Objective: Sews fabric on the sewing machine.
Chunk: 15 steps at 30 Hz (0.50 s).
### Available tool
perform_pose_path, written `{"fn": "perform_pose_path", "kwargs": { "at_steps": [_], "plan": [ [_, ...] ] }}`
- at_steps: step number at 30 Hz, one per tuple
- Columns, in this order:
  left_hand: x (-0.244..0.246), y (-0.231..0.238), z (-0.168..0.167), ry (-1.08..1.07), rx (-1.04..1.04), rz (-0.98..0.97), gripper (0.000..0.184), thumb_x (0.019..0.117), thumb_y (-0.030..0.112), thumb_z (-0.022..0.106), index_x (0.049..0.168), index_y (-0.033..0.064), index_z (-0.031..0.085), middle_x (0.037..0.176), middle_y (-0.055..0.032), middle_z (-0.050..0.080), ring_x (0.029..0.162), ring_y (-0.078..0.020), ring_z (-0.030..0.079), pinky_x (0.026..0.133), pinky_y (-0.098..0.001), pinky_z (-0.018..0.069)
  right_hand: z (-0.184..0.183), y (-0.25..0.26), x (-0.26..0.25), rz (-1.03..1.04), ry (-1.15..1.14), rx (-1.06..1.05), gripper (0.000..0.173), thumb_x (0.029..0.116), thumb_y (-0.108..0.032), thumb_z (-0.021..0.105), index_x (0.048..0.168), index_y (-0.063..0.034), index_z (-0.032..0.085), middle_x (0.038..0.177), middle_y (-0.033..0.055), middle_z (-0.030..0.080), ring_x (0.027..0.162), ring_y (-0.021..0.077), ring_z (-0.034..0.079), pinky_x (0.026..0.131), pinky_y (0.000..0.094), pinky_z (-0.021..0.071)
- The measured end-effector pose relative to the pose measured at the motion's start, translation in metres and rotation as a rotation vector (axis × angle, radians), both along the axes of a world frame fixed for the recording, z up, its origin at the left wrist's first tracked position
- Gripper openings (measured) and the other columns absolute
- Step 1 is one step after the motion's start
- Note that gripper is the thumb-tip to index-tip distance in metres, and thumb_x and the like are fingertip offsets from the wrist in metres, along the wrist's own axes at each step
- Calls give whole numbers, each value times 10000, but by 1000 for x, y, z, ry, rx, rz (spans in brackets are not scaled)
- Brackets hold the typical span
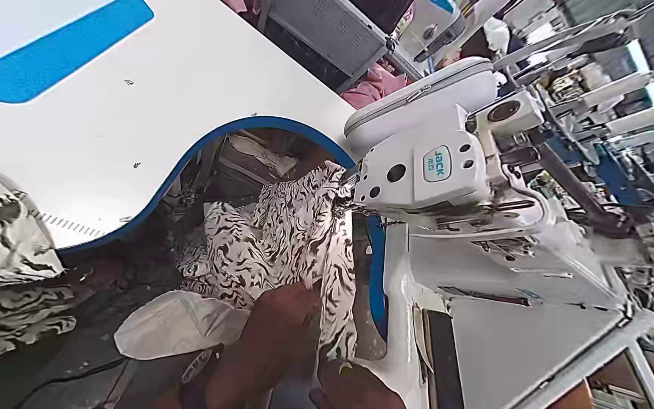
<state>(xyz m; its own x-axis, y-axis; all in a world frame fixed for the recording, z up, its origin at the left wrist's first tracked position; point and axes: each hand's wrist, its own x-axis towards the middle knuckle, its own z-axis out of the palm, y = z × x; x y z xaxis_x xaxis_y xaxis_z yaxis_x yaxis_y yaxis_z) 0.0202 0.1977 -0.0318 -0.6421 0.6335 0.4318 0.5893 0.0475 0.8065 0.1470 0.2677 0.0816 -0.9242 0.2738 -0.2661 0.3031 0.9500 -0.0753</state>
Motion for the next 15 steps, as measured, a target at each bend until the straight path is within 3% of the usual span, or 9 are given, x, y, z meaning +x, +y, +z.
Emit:
{"fn": "perform_pose_path", "kwargs": {
  "at_steps": [3, 5, 6, 8, 9, 10, 12, 15],
  "plan": [
    [-10, -4, 13, -103, -95, -122, 204, 934, 105, 577, 1000, -8, 734, 718, -109, 689, 587, -237, 675, 541, -393, 551, 3, -3, -2, -43, 17, 65, 201, 931, -149, 622, 813, -4, 696, 594, 136, 627, 534, 315, 670, 443, 446, 494],
    [-7, -3, 17, -125, -134, -122, 182, 952, 135, 583, 965, 10, 715, 634, -93, 637, 529, -238, 642, 493, -395, 519, 8, -1, -3, -13, 48, 90, 235, 940, -169, 614, 781, -14, 691, 572, 119, 614, 519, 296, 659, 433, 431, 479],
    [-5, -2, 17, -124, -133, -104, 188, 954, 148, 572, 956, 17, 707, 593, -85, 605, 492, -237, 618, 462, -397, 500, 6, 0, -3, 7, 55, 68, 240, 942, -171, 620, 777, -13, 693, 592, 123, 626, 546, 300, 671, 469, 447, 506],
    [-4, 1, 14, -109, -111, -72, 228, 957, 161, 557, 995, 15, 728, 576, -82, 602, 474, -243, 613, 447, -407, 492, -4, 4, -3, -1, 52, 27, 193, 944, -139, 625, 841, 4, 703, 673, 147, 667, 649, 329, 704, 656, 506, 565],
    [-2, 2, 11, -95, -95, -72, 240, 961, 151, 558, 1015, 7, 743, 599, -87, 625, 492, -246, 628, 457, -411, 503, -6, 5, -3, -22, 51, 39, 169, 939, -125, 622, 865, 5, 699, 664, 147, 663, 633, 331, 701, 633, 496, 560],
    [0, 1, 8, -79, -86, -83, 220, 954, 122, 560, 994, 5, 741, 633, -95, 649, 525, -250, 653, 473, -417, 518, -6, 3, -3, -44, 53, 72, 161, 932, -124, 623, 870, 4, 698, 621, 140, 643, 569, 328, 687, 520, 472, 536],
    [1, 4, 7, -47, -60, -96, 150, 899, 65, 575, 886, 2, 710, 669, -110, 651, 572, -258, 672, 488, -421, 521, -3, 1, -8, -67, 94, 110, 169, 928, -128, 613, 839, -12, 698, 560, 121, 608, 498, 311, 654, 416, 437, 474],
    [-4, 7, 9, -31, -34, -82, 161, 888, 66, 568, 873, 8, 717, 653, -103, 652, 559, -250, 671, 481, -413, 525, -7, 4, -8, -15, 135, 23, 241, 940, -162, 614, 767, -11, 688, 591, 124, 613, 532, 296, 659, 449, 445, 496]
  ]
}}
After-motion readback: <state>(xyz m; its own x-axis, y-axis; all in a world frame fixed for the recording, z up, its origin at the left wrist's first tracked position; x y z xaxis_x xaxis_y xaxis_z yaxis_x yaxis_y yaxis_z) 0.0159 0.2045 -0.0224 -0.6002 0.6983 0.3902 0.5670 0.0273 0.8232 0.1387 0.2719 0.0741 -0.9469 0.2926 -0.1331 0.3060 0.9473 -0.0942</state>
